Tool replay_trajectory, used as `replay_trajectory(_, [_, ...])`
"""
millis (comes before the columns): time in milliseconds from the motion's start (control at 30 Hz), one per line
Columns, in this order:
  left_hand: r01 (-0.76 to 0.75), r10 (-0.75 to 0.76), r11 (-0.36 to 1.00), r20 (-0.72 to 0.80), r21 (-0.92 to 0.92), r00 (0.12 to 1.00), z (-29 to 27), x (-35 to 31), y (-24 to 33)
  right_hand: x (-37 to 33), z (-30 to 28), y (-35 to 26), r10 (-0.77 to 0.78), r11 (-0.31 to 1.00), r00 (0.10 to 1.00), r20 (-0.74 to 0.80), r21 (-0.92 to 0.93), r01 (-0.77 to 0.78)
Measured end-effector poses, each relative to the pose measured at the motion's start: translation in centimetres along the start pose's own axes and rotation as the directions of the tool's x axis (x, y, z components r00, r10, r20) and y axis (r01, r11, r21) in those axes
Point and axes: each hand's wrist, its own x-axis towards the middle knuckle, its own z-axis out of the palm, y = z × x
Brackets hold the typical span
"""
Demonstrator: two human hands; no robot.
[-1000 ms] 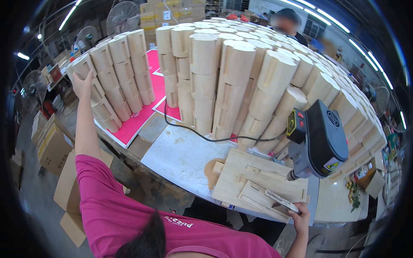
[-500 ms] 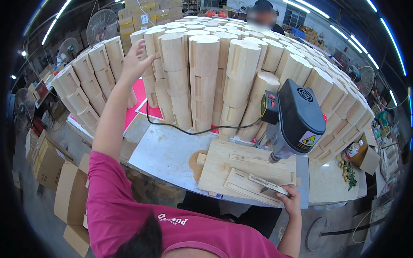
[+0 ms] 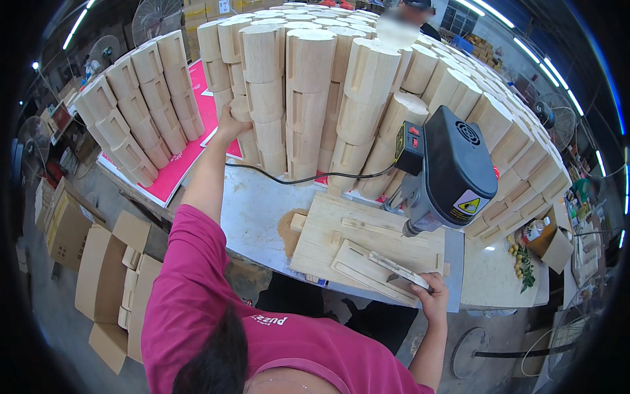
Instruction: Drilling holes into wooden cylinders using a vertical drill press in a workshop.
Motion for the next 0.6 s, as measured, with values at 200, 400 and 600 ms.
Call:
replay_trajectory(200, [0.015,-0.004,0.998,-0.184,0.057,0.983,-0.7,-0.9,-1.0,-0.1,-0.1,-0.2,-0.016,1.000,1.000,0.015,-0.004,0.016])
replay_trajectory(400, [-0.164,-0.073,0.712,-0.305,-0.683,0.950,-3.5,-9.8,-0.4,-0.9,-0.6,-0.2,-0.025,0.996,1.000,0.010,-0.084,0.026])
replay_trajectory(600, [0.117,-0.154,0.350,0.066,-0.930,0.986,-1.9,-20.6,2.3,-0.2,-1.0,-0.9,0.001,0.989,0.997,0.074,-0.147,0.010])
